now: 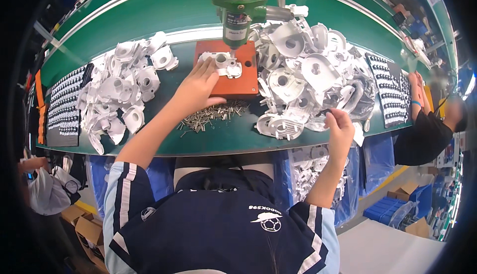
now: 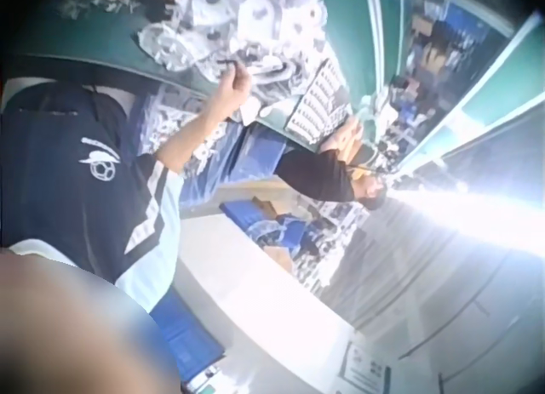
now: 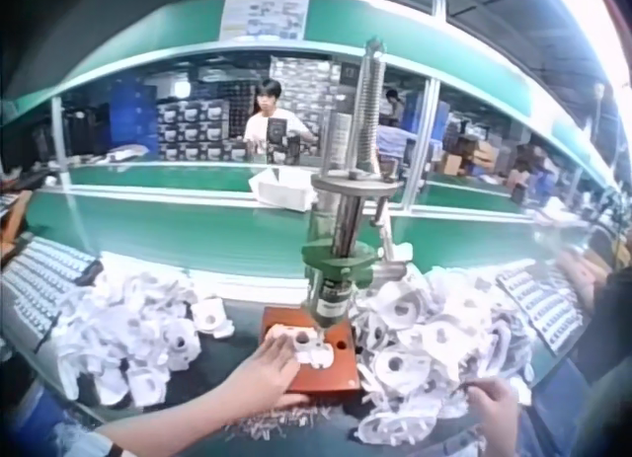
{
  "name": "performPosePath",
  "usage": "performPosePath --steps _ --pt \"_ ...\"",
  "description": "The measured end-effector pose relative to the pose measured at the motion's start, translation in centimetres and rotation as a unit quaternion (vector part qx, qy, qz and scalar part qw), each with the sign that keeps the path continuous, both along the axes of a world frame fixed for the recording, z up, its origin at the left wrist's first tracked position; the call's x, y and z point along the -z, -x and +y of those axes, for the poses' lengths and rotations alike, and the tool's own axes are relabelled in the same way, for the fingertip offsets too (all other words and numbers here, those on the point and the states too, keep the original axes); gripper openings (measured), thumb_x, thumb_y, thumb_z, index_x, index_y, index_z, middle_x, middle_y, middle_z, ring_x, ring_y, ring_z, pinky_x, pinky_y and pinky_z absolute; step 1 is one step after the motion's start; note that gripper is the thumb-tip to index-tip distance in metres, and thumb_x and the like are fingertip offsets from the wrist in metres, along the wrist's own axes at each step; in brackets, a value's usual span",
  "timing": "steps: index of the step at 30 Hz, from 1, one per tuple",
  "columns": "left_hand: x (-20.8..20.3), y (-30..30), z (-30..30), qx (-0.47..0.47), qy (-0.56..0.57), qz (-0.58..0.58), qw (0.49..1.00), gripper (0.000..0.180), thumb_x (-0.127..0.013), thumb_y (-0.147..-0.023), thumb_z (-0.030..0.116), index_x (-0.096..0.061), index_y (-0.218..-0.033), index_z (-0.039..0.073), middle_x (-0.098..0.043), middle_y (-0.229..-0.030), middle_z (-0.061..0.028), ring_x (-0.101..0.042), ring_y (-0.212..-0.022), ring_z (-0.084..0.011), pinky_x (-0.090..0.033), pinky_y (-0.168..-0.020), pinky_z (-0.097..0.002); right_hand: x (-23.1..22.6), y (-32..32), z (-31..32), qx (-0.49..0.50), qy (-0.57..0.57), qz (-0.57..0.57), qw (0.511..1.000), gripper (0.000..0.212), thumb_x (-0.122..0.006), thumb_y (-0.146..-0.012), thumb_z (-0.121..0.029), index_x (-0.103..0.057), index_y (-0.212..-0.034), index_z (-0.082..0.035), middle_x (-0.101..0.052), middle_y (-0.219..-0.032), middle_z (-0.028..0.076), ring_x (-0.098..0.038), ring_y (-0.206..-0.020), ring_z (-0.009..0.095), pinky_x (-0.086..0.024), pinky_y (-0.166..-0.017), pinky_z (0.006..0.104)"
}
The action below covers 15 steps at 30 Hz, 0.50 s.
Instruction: Assembling small plastic components using a manual press and screws on a factory line.
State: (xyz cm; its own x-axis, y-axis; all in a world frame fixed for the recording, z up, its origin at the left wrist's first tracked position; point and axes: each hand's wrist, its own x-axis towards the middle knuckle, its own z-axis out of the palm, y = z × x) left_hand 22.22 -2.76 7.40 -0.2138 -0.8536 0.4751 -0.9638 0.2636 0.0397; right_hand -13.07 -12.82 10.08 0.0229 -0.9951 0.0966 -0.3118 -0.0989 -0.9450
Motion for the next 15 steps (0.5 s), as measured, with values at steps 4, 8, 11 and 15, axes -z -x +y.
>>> performPosePath --steps 4,8,11,15 --pt "0.6 -0.2 0.0 0.002 0.01 0.05 0.999 0.066 -0.078 -0.062 0.036 -0.05 -0.105 -0.004 -0.045 -0.126 -0.0265 -0.043 -0.119 -0.041 -0.036 -0.101 -0.0456 -2.5 -7.9 2.5 -0.204 0.027 -0.041 0.978 0.011 -0.058 -0.083 -0.002 -0.061 -0.091 0.005 -0.06 -0.074 0.006 -0.056 -0.064 0.011 -0.045 -0.063 0.0225" --pt "0.8 -0.3 0.1 -0.003 0.03 0.071 0.997 0.064 -0.079 -0.061 0.036 -0.05 -0.104 -0.002 -0.047 -0.125 -0.0243 -0.045 -0.117 -0.0407 -0.037 -0.101 -0.0451 -0.4 -18.0 0.2 -0.251 0.224 0.131 0.932 0.013 -0.06 -0.079 -0.006 -0.063 -0.088 0.004 -0.059 -0.086 0.012 -0.058 -0.077 0.021 -0.046 -0.072 0.0291" --pt "0.7 -0.2 0.2 -0.021 0.027 0.083 0.996 0.064 -0.079 -0.06 0.036 -0.052 -0.104 -0.001 -0.048 -0.125 -0.023 -0.045 -0.117 -0.0405 -0.037 -0.101 -0.0446 1.3 -21.5 -2.3 -0.206 0.246 0.188 0.928 0.015 -0.062 -0.077 -0.011 -0.064 -0.085 0.002 -0.059 -0.09 0.014 -0.058 -0.083 0.027 -0.046 -0.076 0.0331" --pt "0.8 -0.2 0.2 -0.012 0.034 0.082 0.996 0.062 -0.079 -0.06 0.036 -0.053 -0.102 -0.001 -0.049 -0.124 -0.0228 -0.046 -0.116 -0.0402 -0.037 -0.101 -0.0447 2.2 -22.1 -3.5 -0.207 0.154 0.267 0.928 0.016 -0.063 -0.074 -0.019 -0.066 -0.081 -0.005 -0.055 -0.102 0.014 -0.048 -0.103 0.035 -0.039 -0.084 0.0479"
